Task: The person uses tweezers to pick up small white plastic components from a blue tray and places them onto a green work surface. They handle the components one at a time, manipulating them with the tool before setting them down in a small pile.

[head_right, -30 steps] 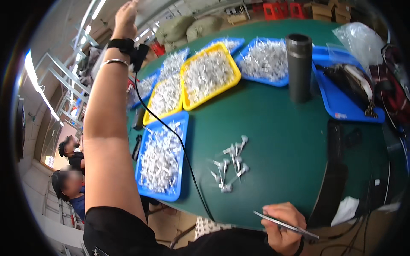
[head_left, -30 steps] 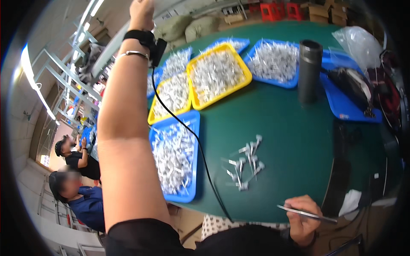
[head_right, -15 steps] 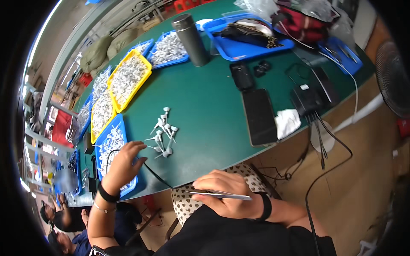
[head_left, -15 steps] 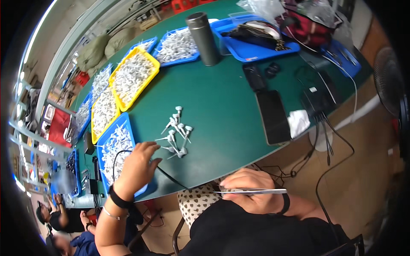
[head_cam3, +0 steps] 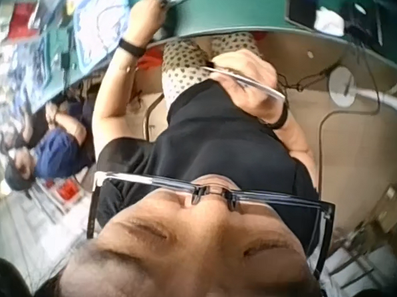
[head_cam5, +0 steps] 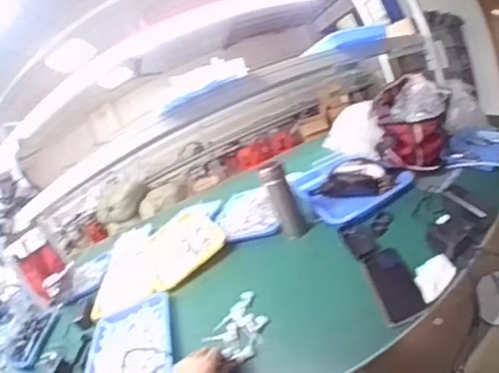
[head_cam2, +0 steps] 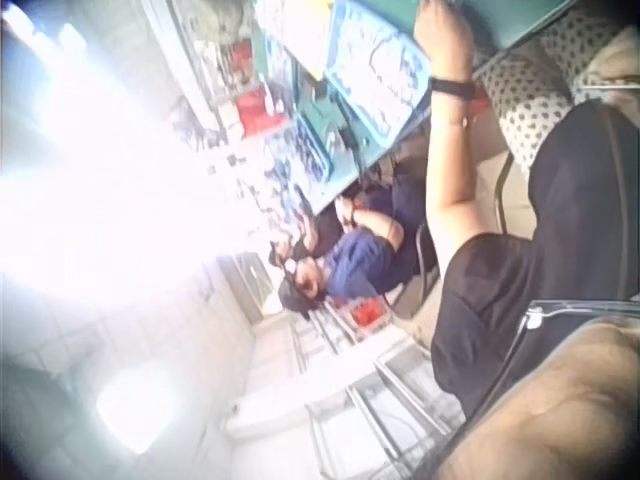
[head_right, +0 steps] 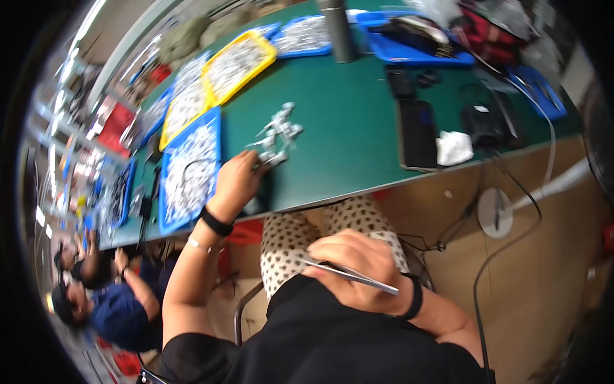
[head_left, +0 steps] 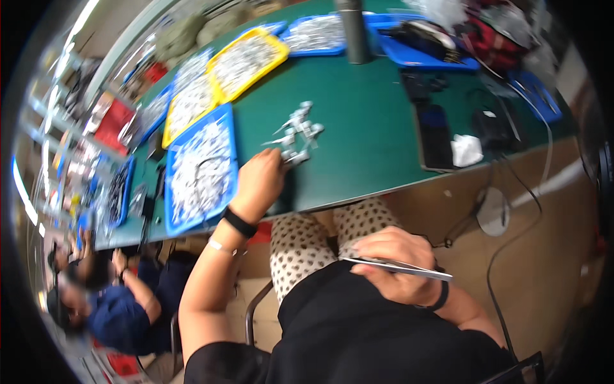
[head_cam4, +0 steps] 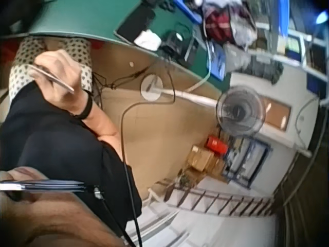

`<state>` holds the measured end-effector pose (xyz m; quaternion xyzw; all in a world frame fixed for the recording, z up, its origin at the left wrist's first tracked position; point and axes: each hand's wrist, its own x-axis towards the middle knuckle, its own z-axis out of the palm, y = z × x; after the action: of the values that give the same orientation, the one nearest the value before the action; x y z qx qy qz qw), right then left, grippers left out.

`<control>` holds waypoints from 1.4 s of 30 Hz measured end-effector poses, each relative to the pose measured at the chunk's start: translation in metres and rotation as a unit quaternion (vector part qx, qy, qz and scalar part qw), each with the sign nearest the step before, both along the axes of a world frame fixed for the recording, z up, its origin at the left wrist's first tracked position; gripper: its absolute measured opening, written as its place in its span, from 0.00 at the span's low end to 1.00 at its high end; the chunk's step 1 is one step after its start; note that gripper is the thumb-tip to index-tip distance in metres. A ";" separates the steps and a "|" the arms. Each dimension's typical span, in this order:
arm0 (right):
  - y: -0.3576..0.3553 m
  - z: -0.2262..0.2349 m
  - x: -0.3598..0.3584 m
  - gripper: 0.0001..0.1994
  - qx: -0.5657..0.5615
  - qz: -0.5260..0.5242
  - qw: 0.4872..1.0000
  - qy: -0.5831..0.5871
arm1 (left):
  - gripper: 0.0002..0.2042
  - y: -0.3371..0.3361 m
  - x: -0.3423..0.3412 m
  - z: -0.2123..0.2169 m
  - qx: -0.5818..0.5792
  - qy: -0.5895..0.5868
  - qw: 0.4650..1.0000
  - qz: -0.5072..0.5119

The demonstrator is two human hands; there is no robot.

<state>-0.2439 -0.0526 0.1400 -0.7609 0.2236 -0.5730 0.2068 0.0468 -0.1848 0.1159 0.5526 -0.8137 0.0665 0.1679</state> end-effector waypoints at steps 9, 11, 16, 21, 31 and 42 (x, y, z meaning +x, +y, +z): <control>0.014 -0.003 0.003 0.14 -0.008 0.049 0.998 0.038 | 0.10 0.019 -0.025 0.003 -0.039 0.053 0.997 0.047; 0.013 -0.005 0.004 0.15 -0.024 0.047 0.998 0.038 | 0.10 0.012 -0.034 0.006 0.012 0.044 0.996 0.078; 0.015 -0.003 0.002 0.15 -0.031 0.038 0.998 0.047 | 0.07 0.002 -0.036 -0.002 -0.029 0.020 0.996 0.082; 0.015 -0.003 0.002 0.15 -0.046 0.041 0.997 0.046 | 0.07 0.003 -0.039 -0.003 -0.068 0.038 0.995 0.068; 0.013 -0.006 -0.001 0.16 -0.034 0.048 0.997 0.052 | 0.12 0.038 -0.066 0.046 0.091 0.575 0.811 0.063; 0.013 -0.024 -0.006 0.10 0.288 0.140 0.930 -0.180 | 0.04 0.163 -0.089 -0.008 0.256 0.787 0.549 -0.117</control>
<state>-0.2502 -0.0394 0.1162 -0.5761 0.2297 -0.5765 0.5319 -0.0419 -0.0214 0.1078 0.3032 -0.3964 -0.6263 0.5989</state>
